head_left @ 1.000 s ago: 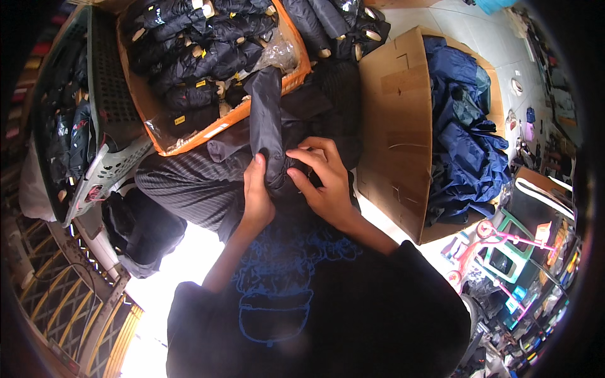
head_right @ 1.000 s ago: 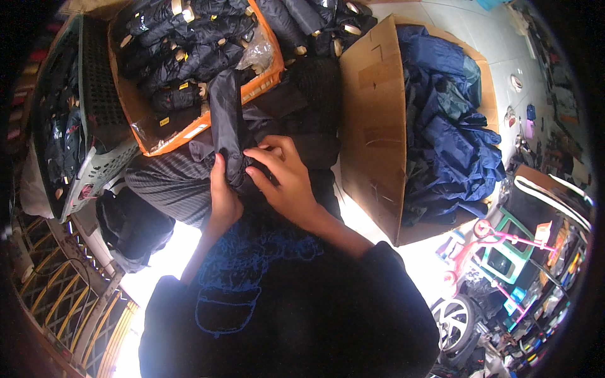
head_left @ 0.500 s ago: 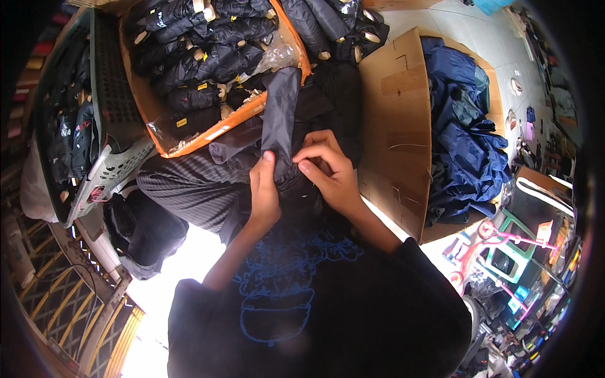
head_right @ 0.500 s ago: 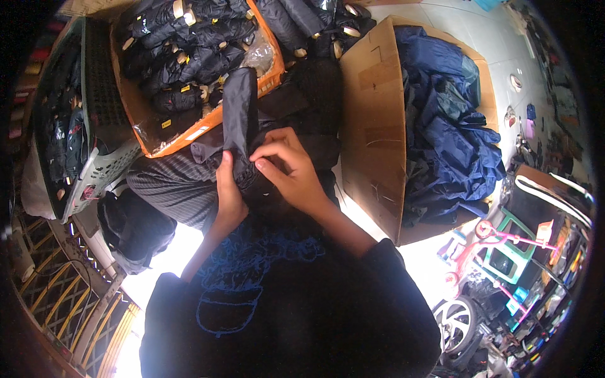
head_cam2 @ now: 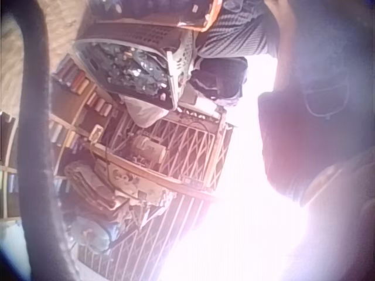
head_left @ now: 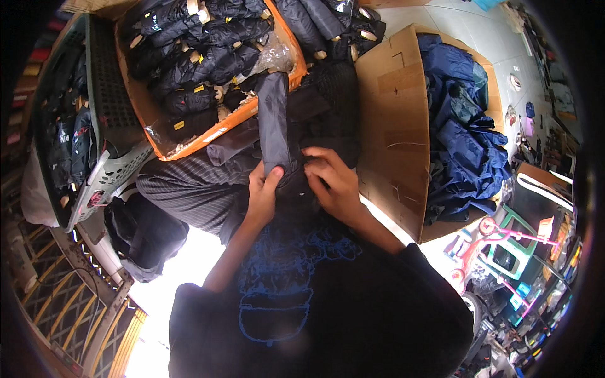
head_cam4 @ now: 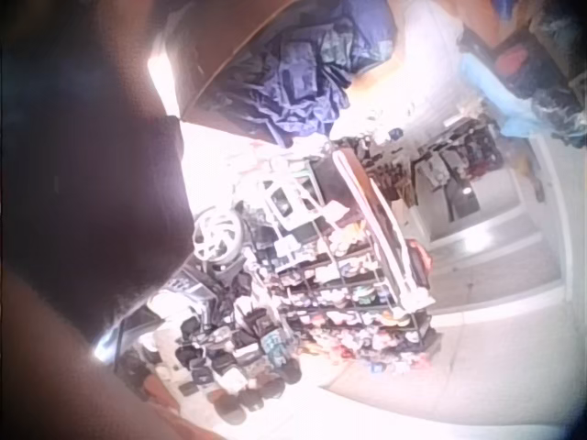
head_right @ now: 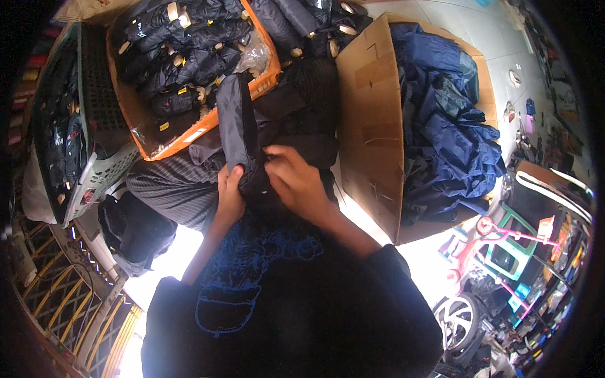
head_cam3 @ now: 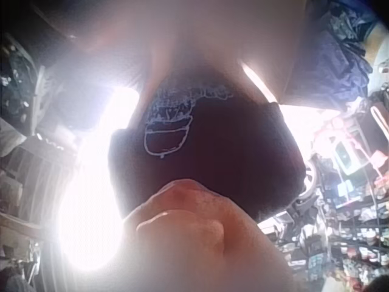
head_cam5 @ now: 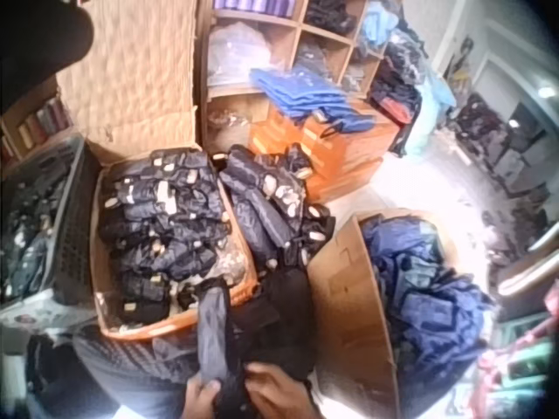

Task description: The person sits on the floor and folds dark blue garments from a cardboard box. They fold each item by hand and place the folded pieces into a nearby orange basket.

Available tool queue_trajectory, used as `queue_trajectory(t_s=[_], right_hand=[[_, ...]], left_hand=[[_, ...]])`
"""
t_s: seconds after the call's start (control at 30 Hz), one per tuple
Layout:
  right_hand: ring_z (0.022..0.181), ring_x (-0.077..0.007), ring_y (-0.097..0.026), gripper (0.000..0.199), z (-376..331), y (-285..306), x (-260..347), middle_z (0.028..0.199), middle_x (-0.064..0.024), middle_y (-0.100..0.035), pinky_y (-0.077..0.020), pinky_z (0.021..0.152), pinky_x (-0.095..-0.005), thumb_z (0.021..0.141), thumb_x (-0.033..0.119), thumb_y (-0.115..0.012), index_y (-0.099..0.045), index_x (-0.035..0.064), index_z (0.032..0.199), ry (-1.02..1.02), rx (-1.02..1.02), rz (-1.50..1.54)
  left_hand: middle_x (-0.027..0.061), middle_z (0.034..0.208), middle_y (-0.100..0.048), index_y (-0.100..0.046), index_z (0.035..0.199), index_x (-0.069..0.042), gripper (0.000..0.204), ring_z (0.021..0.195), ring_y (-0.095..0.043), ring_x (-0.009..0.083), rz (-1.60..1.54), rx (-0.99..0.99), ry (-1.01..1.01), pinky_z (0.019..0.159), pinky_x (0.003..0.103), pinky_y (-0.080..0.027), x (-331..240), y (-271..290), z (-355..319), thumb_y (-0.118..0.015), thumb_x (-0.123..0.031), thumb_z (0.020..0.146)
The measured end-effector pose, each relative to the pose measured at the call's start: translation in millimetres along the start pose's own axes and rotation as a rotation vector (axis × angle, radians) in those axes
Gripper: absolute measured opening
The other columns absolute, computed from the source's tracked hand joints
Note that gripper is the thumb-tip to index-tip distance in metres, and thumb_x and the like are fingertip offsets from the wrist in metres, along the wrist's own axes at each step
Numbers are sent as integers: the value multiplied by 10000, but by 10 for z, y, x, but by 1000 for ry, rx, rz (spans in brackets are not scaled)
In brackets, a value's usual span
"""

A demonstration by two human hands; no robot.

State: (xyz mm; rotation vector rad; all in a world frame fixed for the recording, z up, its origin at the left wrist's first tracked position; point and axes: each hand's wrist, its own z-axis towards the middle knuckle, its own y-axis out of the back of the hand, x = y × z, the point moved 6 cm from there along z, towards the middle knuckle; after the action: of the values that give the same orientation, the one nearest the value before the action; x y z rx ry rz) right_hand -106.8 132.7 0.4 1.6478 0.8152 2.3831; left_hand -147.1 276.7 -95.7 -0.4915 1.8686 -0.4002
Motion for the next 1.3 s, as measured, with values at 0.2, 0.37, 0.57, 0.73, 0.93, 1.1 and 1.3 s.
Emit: queue_trajectory(t_s=[0.2, 0.37, 0.57, 0.73, 0.93, 1.1, 1.3], right_hand=[[826, -305, -669, 116, 3, -20, 25, 1080, -164, -608, -533, 667, -348, 806, -15, -645, -607, 7, 914, -36, 17, -1], [776, -287, -639, 136, 131, 10, 99, 995, -163, -597, -508, 650, -331, 789, -26, -652, -594, 9, 907, 4, -105, -24], [762, -268, -604, 137, 224, 46, 142, 925, -139, -584, -487, 658, -316, 788, -44, -648, -585, 6, 900, 4, -222, 83], [787, -272, -636, 164, 109, -4, 136, 935, -136, -592, -522, 645, -336, 802, -32, -663, -598, 1, 949, 157, -111, -53], [821, -288, -650, 181, 142, -3, -43, 971, -135, -602, -544, 659, -339, 810, -27, -660, -605, 11, 978, 177, -106, -107], [857, -294, -649, 181, 105, 7, -65, 991, -138, -602, -545, 681, -345, 819, -11, -652, -601, 15, 990, 117, -26, -71], [924, -287, -639, 218, -142, -60, -71, 1077, -155, -564, -553, 706, -337, 836, 1, -632, -578, 18, 1047, 77, 54, -77]], left_hand=[[71, 1066, -630, -545, 1191, 41, 343, 994, -564, 124, -35, 25, -143, 874, 261, -435, -429, -248, 18, -571, -186, 935], [7, 923, -615, -569, 1083, 13, 259, 842, -547, 62, 81, -68, 27, 754, 222, -439, -379, -217, 74, -670, -98, 871], [-4, 867, -604, -565, 1030, 3, 254, 804, -557, 60, 279, -70, -48, 721, 228, -461, -451, -271, 39, -696, -59, 822], [17, 890, -608, -562, 1052, 10, 266, 812, -565, 76, 245, -140, -162, 730, 224, -462, -436, -176, 32, -678, -25, 816], [34, 953, -621, -551, 1130, 27, 297, 873, -564, 90, 164, -64, -100, 793, 239, -454, -374, -210, 42, -639, -70, 863], [55, 1051, -617, -515, 1230, 35, 382, 960, -559, 104, 180, -14, -146, 844, 245, -447, -326, -169, 29, -620, -133, 903], [88, 1137, -598, -454, 1300, 36, 425, 1020, -560, 137, -53, -163, -124, 897, 268, -441, -75, 9, 3, -561, -188, 955]])
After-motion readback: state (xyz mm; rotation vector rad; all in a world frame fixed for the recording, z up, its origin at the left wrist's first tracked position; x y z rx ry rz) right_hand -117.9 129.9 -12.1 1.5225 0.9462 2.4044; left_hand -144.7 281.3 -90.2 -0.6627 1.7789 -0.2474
